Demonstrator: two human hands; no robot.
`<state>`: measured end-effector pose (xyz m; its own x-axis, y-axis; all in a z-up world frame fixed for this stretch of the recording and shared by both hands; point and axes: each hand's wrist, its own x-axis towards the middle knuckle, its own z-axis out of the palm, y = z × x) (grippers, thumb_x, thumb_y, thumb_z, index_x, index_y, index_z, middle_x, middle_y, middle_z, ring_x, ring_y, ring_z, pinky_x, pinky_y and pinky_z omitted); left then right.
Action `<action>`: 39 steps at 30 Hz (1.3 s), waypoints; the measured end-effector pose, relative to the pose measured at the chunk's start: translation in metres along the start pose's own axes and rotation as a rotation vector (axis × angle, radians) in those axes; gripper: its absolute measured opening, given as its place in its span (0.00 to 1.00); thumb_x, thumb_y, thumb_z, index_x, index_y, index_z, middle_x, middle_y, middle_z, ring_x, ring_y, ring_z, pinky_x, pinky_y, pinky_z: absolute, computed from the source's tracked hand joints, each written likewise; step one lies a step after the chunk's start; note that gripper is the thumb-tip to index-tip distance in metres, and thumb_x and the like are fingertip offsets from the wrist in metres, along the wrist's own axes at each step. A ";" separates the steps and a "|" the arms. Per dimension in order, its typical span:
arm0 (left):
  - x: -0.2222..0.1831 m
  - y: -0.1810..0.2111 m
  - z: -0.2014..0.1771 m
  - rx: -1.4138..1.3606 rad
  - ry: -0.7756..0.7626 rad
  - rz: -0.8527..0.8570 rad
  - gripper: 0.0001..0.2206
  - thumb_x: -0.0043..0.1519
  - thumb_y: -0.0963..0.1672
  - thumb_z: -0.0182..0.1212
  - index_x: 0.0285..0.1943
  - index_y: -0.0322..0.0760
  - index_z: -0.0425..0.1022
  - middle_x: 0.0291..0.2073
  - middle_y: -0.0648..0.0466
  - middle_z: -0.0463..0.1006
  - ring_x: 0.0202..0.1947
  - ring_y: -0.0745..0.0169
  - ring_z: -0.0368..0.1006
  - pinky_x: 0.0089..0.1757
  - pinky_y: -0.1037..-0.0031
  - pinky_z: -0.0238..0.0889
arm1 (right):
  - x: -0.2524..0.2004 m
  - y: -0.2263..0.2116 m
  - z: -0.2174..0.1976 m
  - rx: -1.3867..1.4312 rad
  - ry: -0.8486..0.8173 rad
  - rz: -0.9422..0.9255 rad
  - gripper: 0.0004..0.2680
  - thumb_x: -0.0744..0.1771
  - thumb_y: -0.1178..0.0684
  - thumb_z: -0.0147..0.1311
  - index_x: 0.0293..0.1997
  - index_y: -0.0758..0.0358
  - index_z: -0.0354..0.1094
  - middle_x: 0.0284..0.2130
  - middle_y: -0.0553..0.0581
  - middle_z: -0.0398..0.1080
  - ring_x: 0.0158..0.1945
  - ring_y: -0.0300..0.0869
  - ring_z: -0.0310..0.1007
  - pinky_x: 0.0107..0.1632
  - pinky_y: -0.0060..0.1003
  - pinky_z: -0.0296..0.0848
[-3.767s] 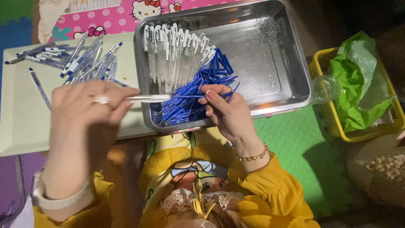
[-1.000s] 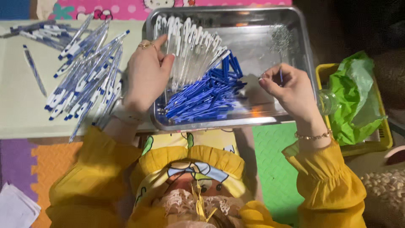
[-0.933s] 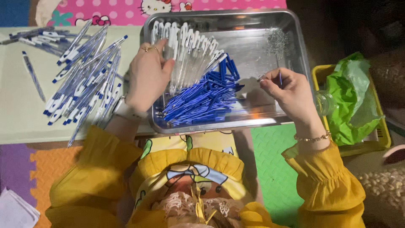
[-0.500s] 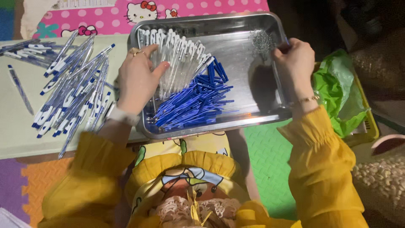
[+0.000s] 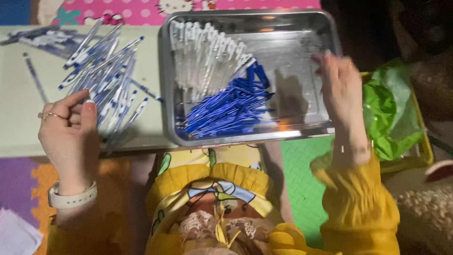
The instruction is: The person assembles ballpoint pens by hand, inserting blue ink refills and white springs into clear pen barrels before snapping on blue caps.
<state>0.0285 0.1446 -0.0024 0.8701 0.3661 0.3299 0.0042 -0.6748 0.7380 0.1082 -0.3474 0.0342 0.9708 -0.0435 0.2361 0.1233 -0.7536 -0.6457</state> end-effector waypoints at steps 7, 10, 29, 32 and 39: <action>-0.019 -0.065 0.002 0.264 0.063 0.361 0.09 0.74 0.36 0.68 0.62 0.34 0.83 0.42 0.46 0.81 0.43 0.48 0.75 0.50 0.59 0.65 | -0.081 -0.068 0.047 0.140 -0.284 0.132 0.12 0.73 0.54 0.47 0.60 0.53 0.77 0.26 0.45 0.69 0.24 0.33 0.55 0.29 0.30 0.53; -0.023 -0.063 0.017 0.228 0.046 0.200 0.05 0.73 0.47 0.69 0.54 0.51 0.86 0.34 0.58 0.73 0.39 0.55 0.74 0.47 0.62 0.68 | -0.100 -0.080 0.063 0.346 -0.139 0.040 0.09 0.72 0.58 0.48 0.58 0.65 0.71 0.28 0.63 0.79 0.32 0.47 0.80 0.40 0.40 0.73; -0.057 0.072 0.045 -0.696 -0.596 -0.339 0.09 0.68 0.43 0.61 0.52 0.30 0.78 0.32 0.47 0.83 0.30 0.62 0.75 0.36 0.69 0.68 | -0.113 -0.137 0.111 0.621 -0.114 -0.106 0.05 0.66 0.59 0.66 0.45 0.59 0.82 0.28 0.54 0.70 0.32 0.38 0.68 0.37 0.30 0.68; -0.067 0.069 0.060 -0.803 -0.624 -0.298 0.10 0.68 0.43 0.64 0.54 0.30 0.79 0.32 0.46 0.83 0.31 0.61 0.76 0.36 0.69 0.69 | -0.113 -0.139 0.115 0.649 -0.104 -0.104 0.05 0.66 0.58 0.67 0.45 0.59 0.83 0.28 0.54 0.71 0.33 0.38 0.69 0.38 0.30 0.69; -0.074 0.050 0.073 -0.832 -0.620 -0.224 0.14 0.67 0.40 0.64 0.60 0.26 0.80 0.38 0.40 0.82 0.38 0.56 0.78 0.44 0.64 0.70 | -0.116 -0.131 0.123 0.683 -0.129 -0.071 0.06 0.66 0.57 0.67 0.46 0.59 0.83 0.27 0.56 0.71 0.35 0.37 0.70 0.42 0.30 0.70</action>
<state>0.0003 0.0369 -0.0332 0.9914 -0.1213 -0.0486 0.0614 0.1040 0.9927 0.0046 -0.1630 0.0023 0.9670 0.1007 0.2341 0.2485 -0.1685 -0.9539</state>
